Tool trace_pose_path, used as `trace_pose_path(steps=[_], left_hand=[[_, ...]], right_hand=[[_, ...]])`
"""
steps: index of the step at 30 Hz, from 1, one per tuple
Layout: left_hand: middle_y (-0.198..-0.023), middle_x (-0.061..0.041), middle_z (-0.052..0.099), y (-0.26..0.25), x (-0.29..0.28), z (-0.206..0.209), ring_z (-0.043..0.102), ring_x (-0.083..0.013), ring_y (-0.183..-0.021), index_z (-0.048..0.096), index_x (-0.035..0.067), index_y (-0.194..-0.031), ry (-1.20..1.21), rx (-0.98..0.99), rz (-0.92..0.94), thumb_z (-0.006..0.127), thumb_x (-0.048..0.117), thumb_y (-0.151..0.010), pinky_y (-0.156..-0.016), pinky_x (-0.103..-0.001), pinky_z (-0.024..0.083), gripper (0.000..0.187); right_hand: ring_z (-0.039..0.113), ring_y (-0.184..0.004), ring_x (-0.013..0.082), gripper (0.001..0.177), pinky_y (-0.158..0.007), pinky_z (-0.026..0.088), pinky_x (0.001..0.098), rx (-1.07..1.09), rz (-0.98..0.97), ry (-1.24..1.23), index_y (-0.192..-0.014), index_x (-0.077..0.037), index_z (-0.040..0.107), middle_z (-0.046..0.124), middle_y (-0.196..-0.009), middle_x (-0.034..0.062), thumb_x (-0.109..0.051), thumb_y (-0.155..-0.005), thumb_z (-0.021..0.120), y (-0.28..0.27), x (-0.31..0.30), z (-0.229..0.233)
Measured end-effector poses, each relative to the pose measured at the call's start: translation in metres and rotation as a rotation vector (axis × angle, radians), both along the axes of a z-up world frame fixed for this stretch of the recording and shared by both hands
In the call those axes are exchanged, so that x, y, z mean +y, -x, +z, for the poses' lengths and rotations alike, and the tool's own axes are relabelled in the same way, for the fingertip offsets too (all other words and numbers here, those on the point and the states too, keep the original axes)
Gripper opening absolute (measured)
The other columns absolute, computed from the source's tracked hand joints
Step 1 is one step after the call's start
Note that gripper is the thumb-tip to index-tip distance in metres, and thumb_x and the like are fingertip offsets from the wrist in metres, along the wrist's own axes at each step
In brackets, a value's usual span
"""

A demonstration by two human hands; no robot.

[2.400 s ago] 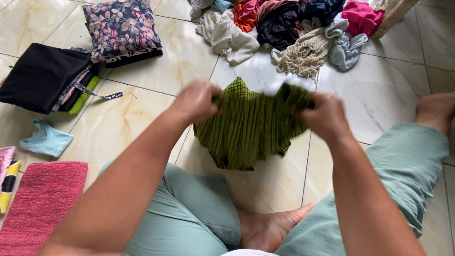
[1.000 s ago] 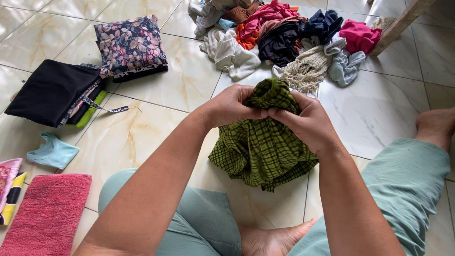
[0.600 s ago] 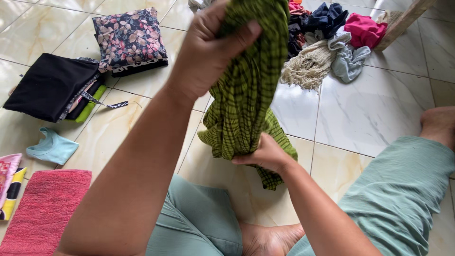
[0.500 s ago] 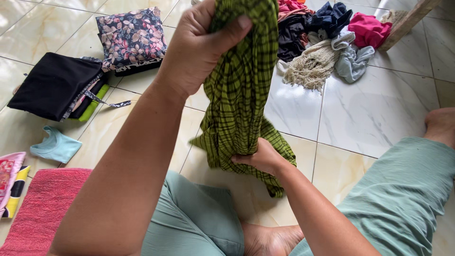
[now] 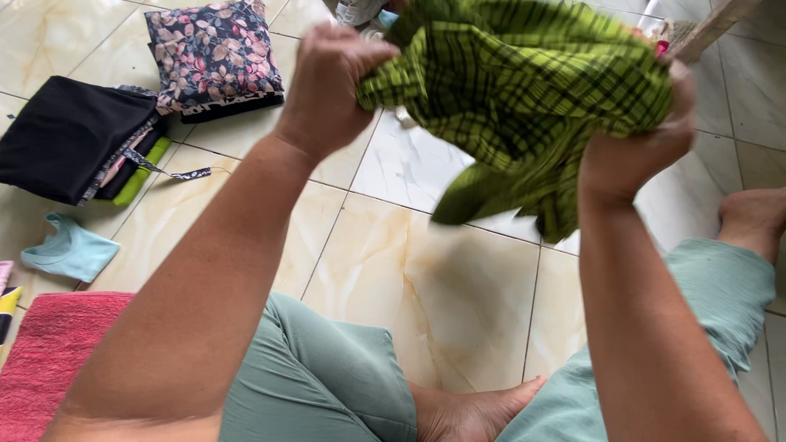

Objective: The person folds pieces of laundry by hand while sitting on a tiled floor, including a pair of black shorts and a green checkered garment, then smooths and stacks them.

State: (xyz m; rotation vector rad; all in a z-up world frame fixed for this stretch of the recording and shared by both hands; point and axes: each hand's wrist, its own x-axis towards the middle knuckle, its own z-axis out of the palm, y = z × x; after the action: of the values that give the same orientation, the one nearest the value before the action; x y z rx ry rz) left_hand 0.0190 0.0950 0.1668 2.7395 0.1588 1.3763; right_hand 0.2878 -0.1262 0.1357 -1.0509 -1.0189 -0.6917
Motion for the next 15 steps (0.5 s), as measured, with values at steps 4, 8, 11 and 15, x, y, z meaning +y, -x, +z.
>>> trace_pose_path(steps=[4,8,11,15], left_hand=[[-0.108,-0.004,0.077,0.012,0.031,0.006,0.067,-0.0233,-0.113,0.080,0.014,-0.107,-0.194,-0.041,0.076,0.080,0.013,-0.094,-0.108,-0.047,0.041,0.013],[-0.108,-0.010,0.076,0.040,0.063,-0.039,0.065,-0.0303,-0.110,0.082,0.015,-0.106,-0.060,0.081,0.174,0.083,0.015,-0.092,-0.104,-0.053,0.038,0.014],[-0.121,-0.007,0.075,0.062,0.074,-0.102,0.064,-0.0299,-0.115,0.081,0.020,-0.106,0.150,0.274,0.221,0.072,0.005,-0.083,-0.103,-0.046,0.047,0.029],[-0.124,-0.005,0.072,0.086,0.060,-0.166,0.062,-0.0297,-0.116,0.086,0.028,-0.088,0.404,0.619,0.409,0.075,0.012,-0.081,-0.099,-0.042,0.049,0.020]], right_hand=[[0.066,-0.106,0.0169,0.032,-0.099,0.056,0.0366,0.003,-0.186,0.291,-0.126,-0.006,0.068,0.070,-0.115,0.0078,-0.003,-0.096,0.081,0.021,-0.006,0.039],[0.047,-0.136,0.0361,0.044,-0.109,0.012,0.0749,-0.141,-0.451,0.819,-0.120,-0.018,0.077,0.063,-0.141,0.0144,-0.004,-0.078,0.084,0.005,-0.002,-0.026],[0.035,-0.150,0.0367,0.064,-0.119,0.001,0.0756,-0.046,-0.451,1.166,-0.131,-0.032,0.073,0.048,-0.160,0.0105,0.003,-0.077,0.066,0.001,-0.001,-0.116],[0.019,-0.155,0.0339,0.079,-0.119,0.002,0.0703,0.203,-0.355,1.699,-0.146,-0.038,0.055,0.022,-0.169,0.0078,0.000,-0.077,0.063,0.014,-0.009,-0.194]])
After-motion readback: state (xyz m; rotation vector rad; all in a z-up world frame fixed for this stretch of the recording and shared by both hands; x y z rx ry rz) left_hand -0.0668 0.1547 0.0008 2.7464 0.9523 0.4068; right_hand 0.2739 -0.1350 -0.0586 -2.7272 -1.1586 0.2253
